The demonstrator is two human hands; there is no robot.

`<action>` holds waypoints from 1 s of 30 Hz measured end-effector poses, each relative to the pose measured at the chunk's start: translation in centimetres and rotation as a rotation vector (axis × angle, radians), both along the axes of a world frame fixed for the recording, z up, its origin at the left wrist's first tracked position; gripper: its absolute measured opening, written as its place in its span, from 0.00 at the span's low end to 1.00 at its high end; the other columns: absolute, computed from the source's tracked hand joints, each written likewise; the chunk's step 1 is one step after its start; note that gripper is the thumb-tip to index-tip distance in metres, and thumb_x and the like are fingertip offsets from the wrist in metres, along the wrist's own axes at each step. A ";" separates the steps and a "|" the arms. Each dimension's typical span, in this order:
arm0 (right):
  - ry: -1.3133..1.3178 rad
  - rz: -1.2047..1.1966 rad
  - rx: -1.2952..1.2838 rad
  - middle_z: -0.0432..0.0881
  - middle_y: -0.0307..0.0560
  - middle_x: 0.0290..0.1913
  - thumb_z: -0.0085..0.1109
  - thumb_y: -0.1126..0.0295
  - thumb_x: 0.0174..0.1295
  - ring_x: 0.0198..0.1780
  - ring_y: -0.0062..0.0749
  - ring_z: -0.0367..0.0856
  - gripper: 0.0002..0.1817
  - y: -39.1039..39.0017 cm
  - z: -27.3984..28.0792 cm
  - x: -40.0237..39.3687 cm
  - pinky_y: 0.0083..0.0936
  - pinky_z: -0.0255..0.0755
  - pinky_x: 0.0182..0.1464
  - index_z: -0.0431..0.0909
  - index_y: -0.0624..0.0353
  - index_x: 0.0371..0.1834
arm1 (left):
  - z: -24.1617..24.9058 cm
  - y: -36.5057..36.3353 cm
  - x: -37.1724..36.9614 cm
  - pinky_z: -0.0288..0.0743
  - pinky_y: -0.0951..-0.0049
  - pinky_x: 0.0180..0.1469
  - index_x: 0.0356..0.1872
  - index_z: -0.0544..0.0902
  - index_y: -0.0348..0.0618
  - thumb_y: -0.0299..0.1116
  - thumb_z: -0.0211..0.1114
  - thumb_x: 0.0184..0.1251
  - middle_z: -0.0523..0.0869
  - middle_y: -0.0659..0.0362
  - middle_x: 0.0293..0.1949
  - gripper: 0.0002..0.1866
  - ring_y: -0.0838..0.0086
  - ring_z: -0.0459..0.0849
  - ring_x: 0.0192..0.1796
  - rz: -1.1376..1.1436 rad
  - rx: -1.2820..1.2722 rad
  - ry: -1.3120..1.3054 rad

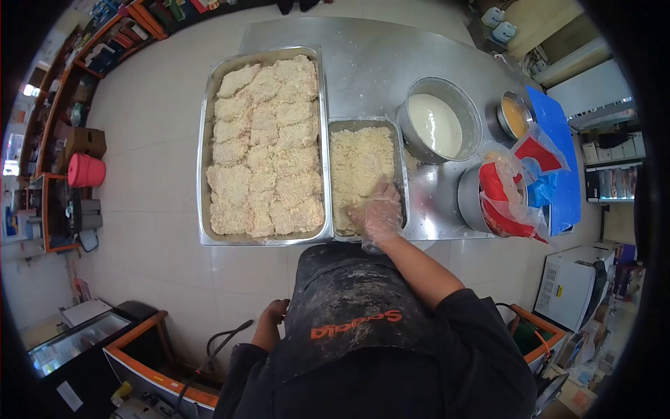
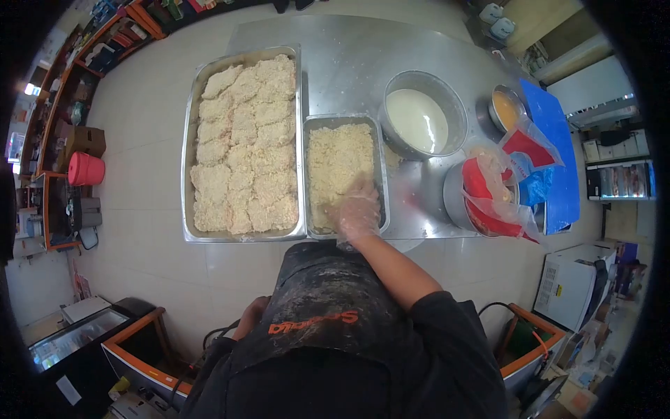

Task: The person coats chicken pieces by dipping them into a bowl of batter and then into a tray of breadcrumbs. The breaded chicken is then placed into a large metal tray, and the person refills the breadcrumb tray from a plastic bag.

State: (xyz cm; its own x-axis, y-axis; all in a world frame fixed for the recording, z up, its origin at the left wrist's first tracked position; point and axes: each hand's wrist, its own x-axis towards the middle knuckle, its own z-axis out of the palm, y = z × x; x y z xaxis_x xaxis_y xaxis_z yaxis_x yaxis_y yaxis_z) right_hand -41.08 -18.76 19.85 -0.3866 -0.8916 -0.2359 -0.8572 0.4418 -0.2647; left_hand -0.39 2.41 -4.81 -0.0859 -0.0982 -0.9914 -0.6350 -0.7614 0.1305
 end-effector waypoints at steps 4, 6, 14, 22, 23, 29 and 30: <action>-0.342 -0.061 -0.102 0.76 0.65 0.55 0.73 0.63 0.50 0.58 0.54 0.76 0.38 1.3 -4.0 -2.8 0.38 0.71 0.61 0.66 0.70 0.61 | 3.7 -4.3 -1.7 0.66 0.67 0.22 0.57 0.72 0.36 0.48 0.54 0.68 0.85 0.45 0.42 0.26 0.66 0.77 0.25 0.142 -0.012 -0.081; -0.407 -0.079 -0.139 0.76 0.62 0.55 0.72 0.68 0.49 0.57 0.53 0.76 0.33 1.6 -5.4 -4.0 0.37 0.72 0.59 0.67 0.68 0.57 | 3.7 -5.5 -2.2 0.66 0.68 0.21 0.58 0.72 0.36 0.48 0.54 0.68 0.85 0.45 0.42 0.26 0.67 0.77 0.25 0.227 -0.013 -0.120; -0.197 0.116 -0.485 0.69 0.68 0.66 0.59 0.69 0.58 0.67 0.56 0.69 0.37 -4.6 -3.3 -5.3 0.41 0.64 0.68 0.59 0.73 0.70 | 0.9 -4.7 0.0 0.63 0.70 0.20 0.60 0.73 0.40 0.48 0.53 0.68 0.85 0.45 0.40 0.26 0.73 0.70 0.21 0.282 0.025 -0.084; 0.045 0.478 -0.122 0.54 0.69 0.75 0.45 0.50 0.66 0.79 0.57 0.45 0.43 -0.6 0.3 -1.0 0.43 0.35 0.79 0.51 0.77 0.74 | 5.0 -2.0 -0.6 0.64 0.68 0.21 0.51 0.81 0.39 0.48 0.55 0.68 0.82 0.50 0.35 0.23 0.73 0.72 0.23 -0.025 0.092 -0.126; -0.009 0.431 -0.135 0.53 0.69 0.76 0.45 0.49 0.66 0.80 0.57 0.43 0.44 -1.4 0.1 -1.3 0.42 0.33 0.80 0.50 0.77 0.74 | 5.4 -1.3 -0.6 0.64 0.68 0.21 0.49 0.82 0.39 0.48 0.55 0.68 0.82 0.50 0.35 0.22 0.72 0.73 0.23 0.042 0.055 -0.073; -0.070 0.436 -0.111 0.50 0.65 0.78 0.42 0.42 0.67 0.81 0.52 0.41 0.47 -3.8 -0.4 -3.6 0.39 0.33 0.80 0.48 0.73 0.76 | 1.5 0.9 2.5 0.65 0.68 0.22 0.48 0.81 0.37 0.46 0.55 0.68 0.85 0.46 0.40 0.22 0.71 0.73 0.24 -0.332 -0.215 0.134; -0.011 0.459 -0.085 0.50 0.66 0.78 0.43 0.41 0.67 0.81 0.54 0.41 0.48 -3.7 -0.8 -3.4 0.39 0.33 0.80 0.48 0.74 0.76 | 1.6 0.1 1.8 0.65 0.68 0.22 0.49 0.80 0.36 0.46 0.55 0.68 0.85 0.45 0.41 0.22 0.71 0.72 0.24 -0.253 -0.117 0.056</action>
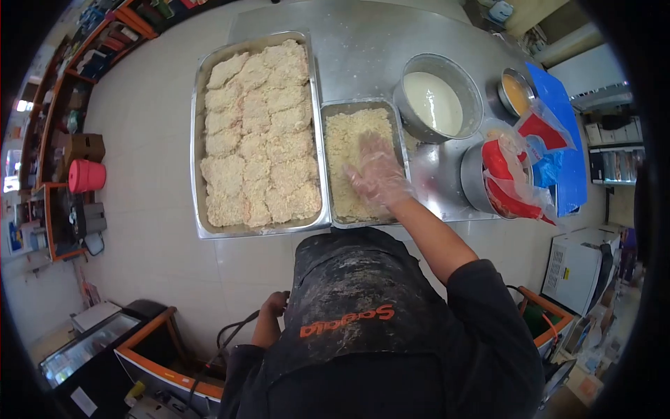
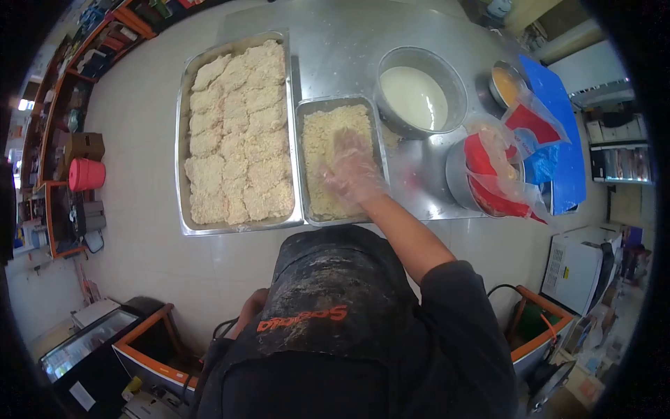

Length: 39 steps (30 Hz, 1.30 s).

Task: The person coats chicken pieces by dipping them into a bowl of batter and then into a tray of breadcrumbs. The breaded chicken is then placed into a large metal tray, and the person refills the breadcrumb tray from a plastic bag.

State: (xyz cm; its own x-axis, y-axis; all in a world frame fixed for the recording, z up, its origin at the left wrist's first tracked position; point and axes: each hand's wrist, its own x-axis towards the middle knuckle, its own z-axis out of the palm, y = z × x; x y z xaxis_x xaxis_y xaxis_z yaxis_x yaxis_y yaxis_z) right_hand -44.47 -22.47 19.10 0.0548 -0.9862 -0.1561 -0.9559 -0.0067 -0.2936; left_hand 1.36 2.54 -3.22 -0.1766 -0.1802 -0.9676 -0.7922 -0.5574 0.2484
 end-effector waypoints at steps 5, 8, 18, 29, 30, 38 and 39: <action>-0.092 -0.053 0.155 0.47 0.70 0.77 0.49 0.37 0.63 0.80 0.59 0.39 0.54 -1.5 0.3 -0.4 0.40 0.35 0.80 0.45 0.75 0.76 | 3.6 -3.2 -3.0 0.64 0.69 0.21 0.53 0.76 0.36 0.46 0.54 0.69 0.86 0.46 0.41 0.23 0.72 0.69 0.21 0.190 0.074 -0.141; 0.215 0.152 0.015 0.50 0.72 0.76 0.52 0.37 0.61 0.80 0.60 0.42 0.55 1.4 1.3 1.0 0.41 0.36 0.80 0.46 0.74 0.76 | 4.1 -3.1 -3.4 0.62 0.68 0.20 0.55 0.75 0.37 0.47 0.53 0.70 0.86 0.47 0.39 0.24 0.73 0.68 0.19 0.391 0.126 -0.207; 0.517 0.338 -0.246 0.76 0.65 0.59 0.48 0.68 0.66 0.64 0.56 0.74 0.25 -0.2 -1.8 1.2 0.38 0.71 0.63 0.69 0.65 0.65 | -0.6 -0.5 -0.9 0.67 0.65 0.23 0.57 0.76 0.38 0.48 0.52 0.71 0.87 0.48 0.40 0.25 0.72 0.70 0.21 0.055 0.084 -0.115; -0.751 0.151 0.640 0.84 0.44 0.50 0.62 0.74 0.50 0.51 0.31 0.81 0.32 -9.8 8.7 -6.1 0.24 0.74 0.55 0.73 0.60 0.64 | -0.5 -0.2 -1.0 0.69 0.65 0.26 0.53 0.78 0.36 0.45 0.54 0.67 0.85 0.48 0.44 0.23 0.70 0.74 0.26 0.141 0.026 -0.017; -0.778 0.042 0.629 0.83 0.44 0.50 0.61 0.75 0.50 0.51 0.30 0.81 0.32 -9.9 8.9 -6.1 0.24 0.74 0.55 0.73 0.59 0.64 | 0.0 -0.2 -1.4 0.70 0.64 0.27 0.53 0.79 0.36 0.44 0.56 0.66 0.85 0.47 0.46 0.23 0.68 0.76 0.27 0.176 0.053 -0.034; -0.034 -0.104 0.383 0.74 0.69 0.62 0.64 0.57 0.54 0.58 0.59 0.77 0.39 -5.0 4.8 -4.6 0.40 0.72 0.60 0.65 0.70 0.67 | 2.1 0.6 -2.1 0.78 0.62 0.35 0.52 0.83 0.37 0.39 0.62 0.61 0.86 0.47 0.42 0.21 0.63 0.86 0.38 0.075 0.021 -0.020; 0.049 -0.112 0.214 0.72 0.71 0.63 0.64 0.50 0.54 0.57 0.61 0.77 0.41 -1.9 1.9 -3.1 0.43 0.72 0.59 0.66 0.71 0.64 | 1.9 0.7 -1.8 0.78 0.62 0.34 0.52 0.83 0.37 0.40 0.62 0.60 0.86 0.47 0.40 0.21 0.63 0.85 0.36 0.003 0.005 0.003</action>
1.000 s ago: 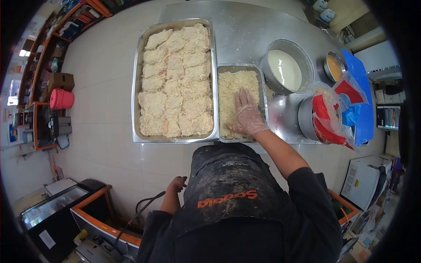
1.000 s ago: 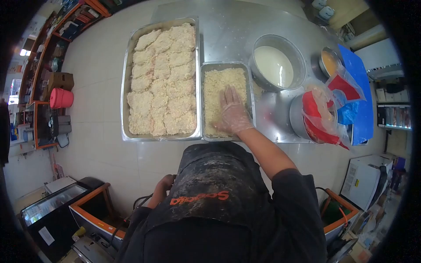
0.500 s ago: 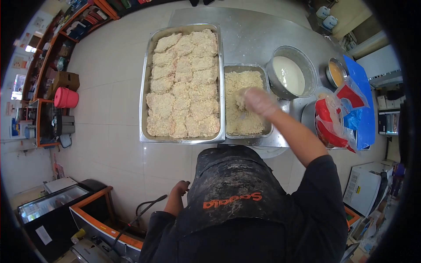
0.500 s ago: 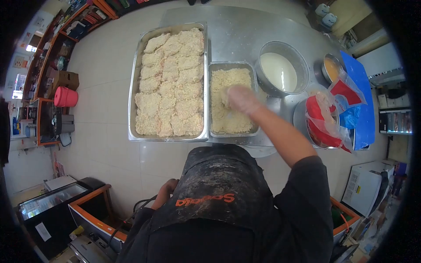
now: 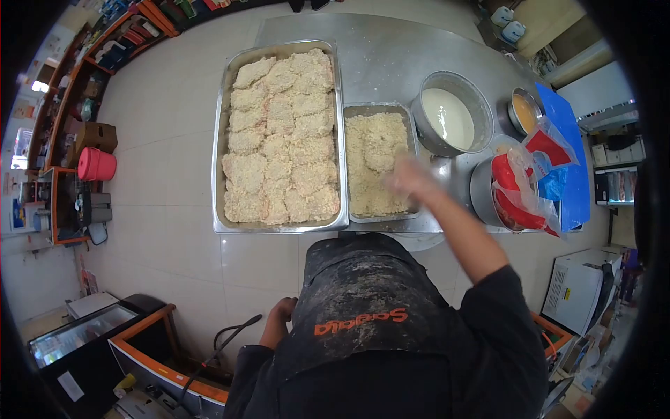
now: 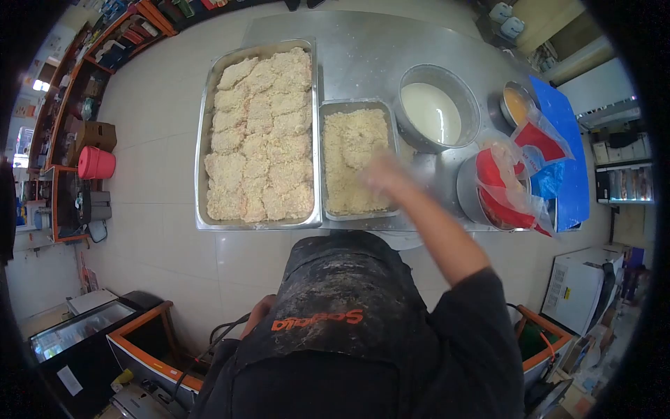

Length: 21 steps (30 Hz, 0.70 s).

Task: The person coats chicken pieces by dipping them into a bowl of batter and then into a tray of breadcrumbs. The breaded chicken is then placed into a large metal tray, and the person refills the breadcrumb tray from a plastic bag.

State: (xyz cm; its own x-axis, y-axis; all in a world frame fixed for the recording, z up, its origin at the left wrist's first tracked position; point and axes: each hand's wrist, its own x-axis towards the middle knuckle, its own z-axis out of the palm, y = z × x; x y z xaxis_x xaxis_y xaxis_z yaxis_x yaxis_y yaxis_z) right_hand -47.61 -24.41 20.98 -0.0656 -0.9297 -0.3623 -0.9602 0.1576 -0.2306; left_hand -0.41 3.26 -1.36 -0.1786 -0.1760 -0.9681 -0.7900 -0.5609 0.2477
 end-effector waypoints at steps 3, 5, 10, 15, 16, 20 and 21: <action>0.122 -0.056 -0.107 0.69 0.72 0.64 0.66 0.43 0.54 0.56 0.63 0.78 0.42 4.7 -2.1 3.9 0.46 0.74 0.56 0.67 0.71 0.58 | 0.1 -1.0 -0.5 0.76 0.62 0.30 0.50 0.83 0.36 0.42 0.60 0.61 0.86 0.47 0.35 0.22 0.63 0.84 0.29 -0.123 0.071 -0.013; 0.008 -0.207 -0.070 0.72 0.71 0.61 0.68 0.47 0.54 0.55 0.60 0.79 0.39 5.3 -1.8 5.1 0.44 0.75 0.55 0.68 0.71 0.56 | 0.0 -1.4 -0.2 0.73 0.62 0.27 0.48 0.83 0.35 0.43 0.59 0.63 0.86 0.47 0.34 0.22 0.64 0.82 0.27 -0.101 0.079 -0.023; -0.373 -0.413 -0.108 0.81 0.62 0.49 0.73 0.62 0.52 0.49 0.48 0.83 0.28 4.9 -4.1 2.5 0.38 0.76 0.52 0.73 0.67 0.51 | -6.0 -1.7 1.5 0.68 0.64 0.23 0.47 0.81 0.33 0.43 0.54 0.66 0.85 0.47 0.36 0.22 0.66 0.77 0.25 0.246 0.021 -0.002; -0.635 -0.409 -0.273 0.82 0.59 0.49 0.70 0.68 0.51 0.49 0.45 0.82 0.28 0.1 -1.6 1.3 0.34 0.76 0.52 0.73 0.64 0.56 | -2.1 -4.8 -0.8 0.64 0.66 0.21 0.50 0.76 0.35 0.43 0.53 0.66 0.84 0.48 0.38 0.21 0.69 0.72 0.23 0.179 0.040 -0.081; -0.684 -0.385 -0.236 0.81 0.61 0.51 0.69 0.68 0.51 0.51 0.45 0.82 0.29 -1.3 -2.1 0.7 0.33 0.75 0.55 0.73 0.63 0.57 | -1.4 -5.0 -1.1 0.64 0.66 0.21 0.50 0.76 0.35 0.42 0.53 0.66 0.84 0.48 0.38 0.21 0.69 0.71 0.22 0.177 0.046 -0.084; -0.283 -0.221 -0.484 0.73 0.65 0.62 0.62 0.67 0.57 0.62 0.53 0.74 0.30 -2.0 -2.4 0.7 0.36 0.68 0.64 0.68 0.68 0.62 | 1.3 -4.7 -1.4 0.66 0.65 0.22 0.46 0.80 0.34 0.41 0.54 0.66 0.84 0.49 0.35 0.19 0.68 0.74 0.23 0.137 0.010 -0.087; -0.169 -0.264 -0.422 0.70 0.67 0.65 0.60 0.65 0.59 0.65 0.56 0.70 0.31 -0.6 -0.7 1.9 0.37 0.64 0.68 0.66 0.70 0.64 | 1.4 -4.2 -1.3 0.68 0.64 0.22 0.44 0.81 0.34 0.41 0.55 0.66 0.84 0.49 0.34 0.18 0.67 0.75 0.24 0.127 -0.001 -0.077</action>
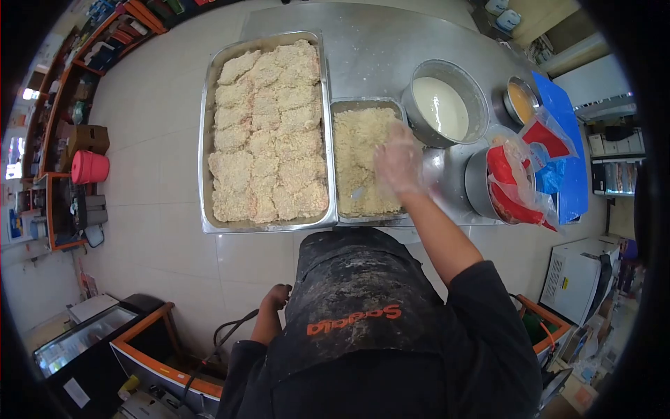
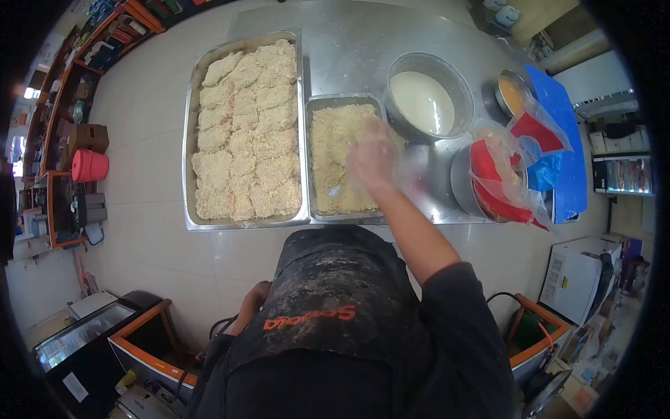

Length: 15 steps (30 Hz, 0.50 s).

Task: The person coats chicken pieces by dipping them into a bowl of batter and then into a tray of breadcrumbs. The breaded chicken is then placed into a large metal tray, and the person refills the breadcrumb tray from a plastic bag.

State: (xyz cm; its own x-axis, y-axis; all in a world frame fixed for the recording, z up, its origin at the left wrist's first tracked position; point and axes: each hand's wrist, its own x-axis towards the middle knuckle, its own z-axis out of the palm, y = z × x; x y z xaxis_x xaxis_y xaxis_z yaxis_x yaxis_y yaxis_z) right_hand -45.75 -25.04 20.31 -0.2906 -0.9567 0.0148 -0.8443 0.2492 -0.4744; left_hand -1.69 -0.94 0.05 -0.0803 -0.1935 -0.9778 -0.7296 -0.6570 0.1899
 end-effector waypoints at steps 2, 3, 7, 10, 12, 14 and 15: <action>0.172 0.111 0.018 0.64 0.70 0.69 0.54 0.59 0.63 0.71 0.60 0.63 0.35 1.9 0.6 1.5 0.39 0.56 0.73 0.61 0.74 0.68 | -0.2 1.6 0.9 0.71 0.61 0.25 0.40 0.84 0.33 0.39 0.61 0.63 0.85 0.50 0.33 0.17 0.67 0.79 0.27 0.017 -0.035 0.080; 0.247 0.277 -0.036 0.61 0.72 0.70 0.51 0.56 0.65 0.73 0.61 0.60 0.37 2.9 -0.3 2.1 0.40 0.51 0.75 0.58 0.76 0.69 | 0.3 1.9 0.9 0.73 0.60 0.27 0.38 0.85 0.32 0.39 0.64 0.61 0.86 0.50 0.33 0.16 0.66 0.81 0.29 0.045 -0.054 0.137; 0.358 0.537 0.166 0.56 0.72 0.74 0.43 0.47 0.68 0.78 0.57 0.50 0.43 2.2 -2.1 2.2 0.41 0.39 0.79 0.54 0.75 0.74 | 18.2 0.0 -4.8 0.76 0.58 0.32 0.33 0.87 0.30 0.36 0.76 0.50 0.88 0.52 0.34 0.16 0.66 0.84 0.32 0.336 -0.298 0.301; 0.241 0.481 0.052 0.58 0.71 0.74 0.42 0.46 0.69 0.78 0.56 0.49 0.43 0.4 -1.0 2.0 0.43 0.39 0.79 0.55 0.77 0.73 | 16.3 0.2 -4.2 0.77 0.58 0.34 0.34 0.87 0.30 0.37 0.77 0.48 0.88 0.51 0.34 0.19 0.64 0.84 0.32 0.267 -0.260 0.263; 0.334 0.513 0.110 0.55 0.73 0.74 0.42 0.46 0.69 0.79 0.57 0.47 0.44 -0.2 -1.7 2.4 0.42 0.38 0.79 0.51 0.77 0.74 | 7.7 1.5 -1.6 0.78 0.59 0.35 0.37 0.87 0.31 0.40 0.76 0.49 0.88 0.49 0.33 0.21 0.63 0.85 0.32 0.022 -0.049 0.150; 0.311 0.513 0.184 0.52 0.73 0.75 0.42 0.45 0.69 0.79 0.57 0.45 0.45 -1.5 -2.3 2.1 0.41 0.36 0.80 0.49 0.76 0.75 | 1.3 2.3 0.3 0.78 0.58 0.36 0.40 0.87 0.33 0.42 0.74 0.50 0.87 0.46 0.34 0.22 0.62 0.85 0.33 -0.186 0.018 0.086; 0.247 0.508 0.228 0.51 0.72 0.76 0.42 0.44 0.69 0.80 0.57 0.44 0.46 -2.9 -2.5 1.5 0.41 0.35 0.80 0.48 0.75 0.75 | 0.6 2.4 0.2 0.78 0.58 0.37 0.41 0.87 0.33 0.42 0.73 0.51 0.87 0.45 0.34 0.22 0.62 0.85 0.34 -0.209 -0.053 0.117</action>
State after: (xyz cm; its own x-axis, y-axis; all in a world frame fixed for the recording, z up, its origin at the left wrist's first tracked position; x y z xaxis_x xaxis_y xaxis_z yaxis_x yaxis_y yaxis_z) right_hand -44.24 -27.96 17.82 0.1891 -0.9618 -0.1979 -0.9625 -0.1416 -0.2314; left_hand -1.47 1.47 0.63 -0.2361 -0.2112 -0.9485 -0.8199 -0.4806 0.3111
